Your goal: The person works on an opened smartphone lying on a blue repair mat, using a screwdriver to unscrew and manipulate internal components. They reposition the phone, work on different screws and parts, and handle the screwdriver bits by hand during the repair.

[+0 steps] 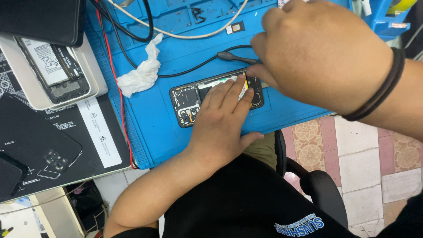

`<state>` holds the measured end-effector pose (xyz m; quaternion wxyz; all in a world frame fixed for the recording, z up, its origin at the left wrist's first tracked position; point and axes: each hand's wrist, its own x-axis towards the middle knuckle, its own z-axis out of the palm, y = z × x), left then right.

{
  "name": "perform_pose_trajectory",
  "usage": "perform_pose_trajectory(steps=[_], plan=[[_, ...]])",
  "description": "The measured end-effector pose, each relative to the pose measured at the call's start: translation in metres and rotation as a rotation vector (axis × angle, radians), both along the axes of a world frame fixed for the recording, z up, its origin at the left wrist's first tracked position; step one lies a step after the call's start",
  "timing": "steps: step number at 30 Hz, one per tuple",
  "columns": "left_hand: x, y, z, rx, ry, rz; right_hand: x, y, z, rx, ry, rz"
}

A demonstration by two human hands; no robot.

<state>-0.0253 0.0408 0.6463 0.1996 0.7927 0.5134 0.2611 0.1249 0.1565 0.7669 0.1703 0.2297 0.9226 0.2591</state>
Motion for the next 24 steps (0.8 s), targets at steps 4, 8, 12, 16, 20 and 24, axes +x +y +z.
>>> perform_pose_trajectory(steps=[4,8,12,16,20,24], plan=[[0.001,-0.001,0.0,0.004,0.0,0.004,-0.001,-0.001,0.0,-0.008,0.033,0.002],[0.001,-0.001,0.001,-0.001,0.004,0.003,-0.001,0.0,0.001,-0.009,0.244,0.128],[0.002,0.0,0.0,-0.011,0.025,0.004,-0.002,-0.001,0.0,-0.095,0.065,-0.023],[0.002,-0.001,-0.001,-0.01,0.002,-0.003,-0.001,-0.003,-0.003,-0.077,0.119,0.004],[-0.002,-0.003,0.0,0.042,-0.071,0.018,0.01,0.0,-0.002,-0.085,0.253,-0.001],[-0.008,-0.002,0.007,0.057,-0.275,0.111,0.033,0.002,0.003,-0.283,0.488,-0.152]])
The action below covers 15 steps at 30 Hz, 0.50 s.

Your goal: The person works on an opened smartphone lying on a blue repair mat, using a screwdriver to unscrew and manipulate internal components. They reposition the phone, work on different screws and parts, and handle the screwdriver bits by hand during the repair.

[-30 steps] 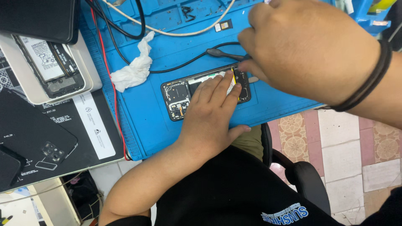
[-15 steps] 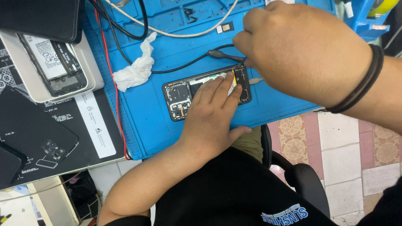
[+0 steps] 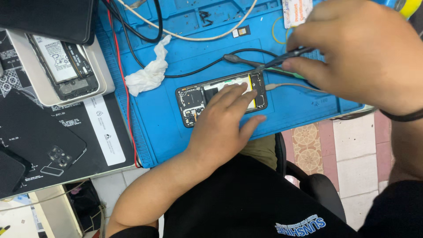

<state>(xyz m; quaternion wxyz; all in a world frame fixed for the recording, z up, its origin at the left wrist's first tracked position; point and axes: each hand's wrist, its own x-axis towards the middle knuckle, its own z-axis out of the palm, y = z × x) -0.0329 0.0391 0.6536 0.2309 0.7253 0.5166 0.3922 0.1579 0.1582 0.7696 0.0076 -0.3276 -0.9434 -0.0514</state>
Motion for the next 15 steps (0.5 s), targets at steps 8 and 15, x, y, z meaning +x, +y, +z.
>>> perform_pose_trajectory(steps=[8,15], plan=[[-0.02,-0.007,0.025,0.085,-0.138,0.083,0.032,-0.027,-0.023,-0.472,0.44,-0.282],[-0.021,-0.006,0.03,0.035,-0.159,0.04,0.04,-0.041,-0.04,-0.514,0.569,-0.264]])
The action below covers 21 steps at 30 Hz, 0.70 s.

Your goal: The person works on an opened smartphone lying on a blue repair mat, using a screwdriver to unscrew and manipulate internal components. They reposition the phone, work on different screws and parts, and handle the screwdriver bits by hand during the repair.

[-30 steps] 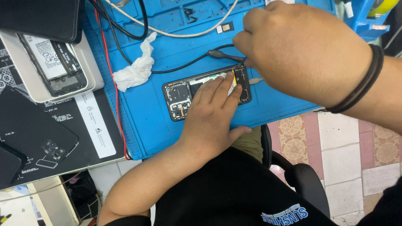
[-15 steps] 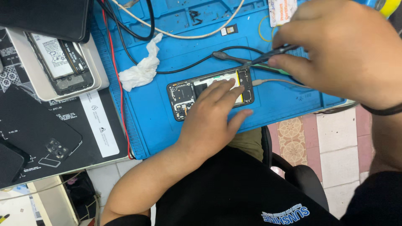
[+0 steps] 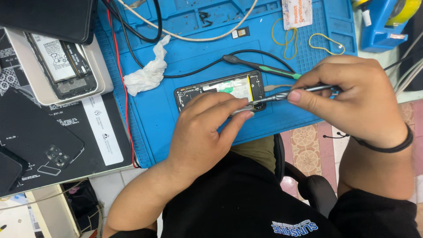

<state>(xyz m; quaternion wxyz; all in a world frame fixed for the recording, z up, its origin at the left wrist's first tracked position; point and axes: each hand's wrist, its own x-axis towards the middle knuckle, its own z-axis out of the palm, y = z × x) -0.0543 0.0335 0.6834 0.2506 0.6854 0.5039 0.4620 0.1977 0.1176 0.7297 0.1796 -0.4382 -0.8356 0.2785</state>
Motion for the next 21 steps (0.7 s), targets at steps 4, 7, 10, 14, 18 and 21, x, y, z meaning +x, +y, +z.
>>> perform_pose_trajectory(steps=[4,7,10,14,18,21], plan=[[-0.004,0.0,0.001,-0.015,0.057,-0.074,0.001,-0.005,-0.002,0.016,0.022,0.025],[-0.005,0.0,0.0,-0.035,0.06,-0.104,0.002,-0.008,-0.004,0.008,0.034,0.031],[-0.003,-0.001,-0.001,-0.032,0.055,-0.105,0.004,-0.011,-0.005,-0.01,0.053,0.006],[-0.002,-0.003,-0.003,-0.006,0.034,-0.102,0.006,-0.017,-0.008,-0.065,0.052,-0.037],[-0.002,-0.007,-0.004,0.015,0.008,-0.124,0.008,-0.02,-0.013,-0.105,0.103,-0.067],[-0.003,-0.009,-0.006,-0.054,-0.135,-0.152,0.011,-0.023,-0.018,-0.157,0.15,-0.089]])
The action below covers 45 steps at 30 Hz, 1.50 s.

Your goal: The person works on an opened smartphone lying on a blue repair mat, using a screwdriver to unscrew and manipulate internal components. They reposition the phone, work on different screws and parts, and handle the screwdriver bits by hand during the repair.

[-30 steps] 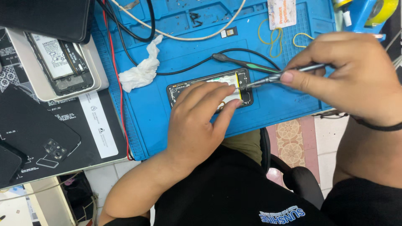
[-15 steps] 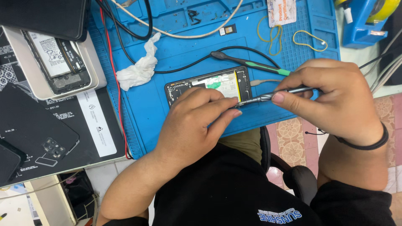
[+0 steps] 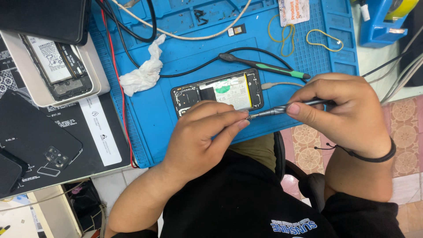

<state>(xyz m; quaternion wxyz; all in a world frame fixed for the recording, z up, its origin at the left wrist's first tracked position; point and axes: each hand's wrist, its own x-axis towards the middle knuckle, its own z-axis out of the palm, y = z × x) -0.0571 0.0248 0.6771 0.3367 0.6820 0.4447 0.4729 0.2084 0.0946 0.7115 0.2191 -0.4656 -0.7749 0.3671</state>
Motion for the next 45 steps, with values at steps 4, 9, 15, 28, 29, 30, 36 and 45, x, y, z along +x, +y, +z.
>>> perform_pose_trajectory(steps=[4,9,15,28,29,30,36,45], plan=[[-0.001,0.0,-0.003,-0.085,-0.099,0.035,0.002,-0.004,-0.006,-0.048,0.092,-0.045],[-0.003,0.001,-0.005,0.051,-0.012,0.049,0.002,-0.005,-0.013,-0.103,0.126,-0.072],[-0.003,0.002,-0.006,0.083,0.059,0.055,-0.001,-0.007,-0.015,-0.092,0.065,-0.057],[-0.007,-0.005,-0.026,-0.366,-0.478,-0.139,-0.004,-0.016,-0.022,-0.131,0.183,-0.073],[-0.007,-0.005,-0.028,-0.357,-0.459,-0.133,-0.004,-0.017,-0.023,-0.13,0.188,-0.087],[-0.008,-0.006,-0.029,-0.348,-0.441,-0.127,-0.005,-0.018,-0.024,-0.129,0.194,-0.096],[-0.01,-0.007,-0.035,-0.282,-0.492,-0.133,-0.003,-0.025,-0.03,-0.116,0.231,-0.134],[-0.013,-0.013,-0.039,-0.441,-0.671,-0.192,0.002,-0.031,-0.048,-0.15,0.416,-0.159]])
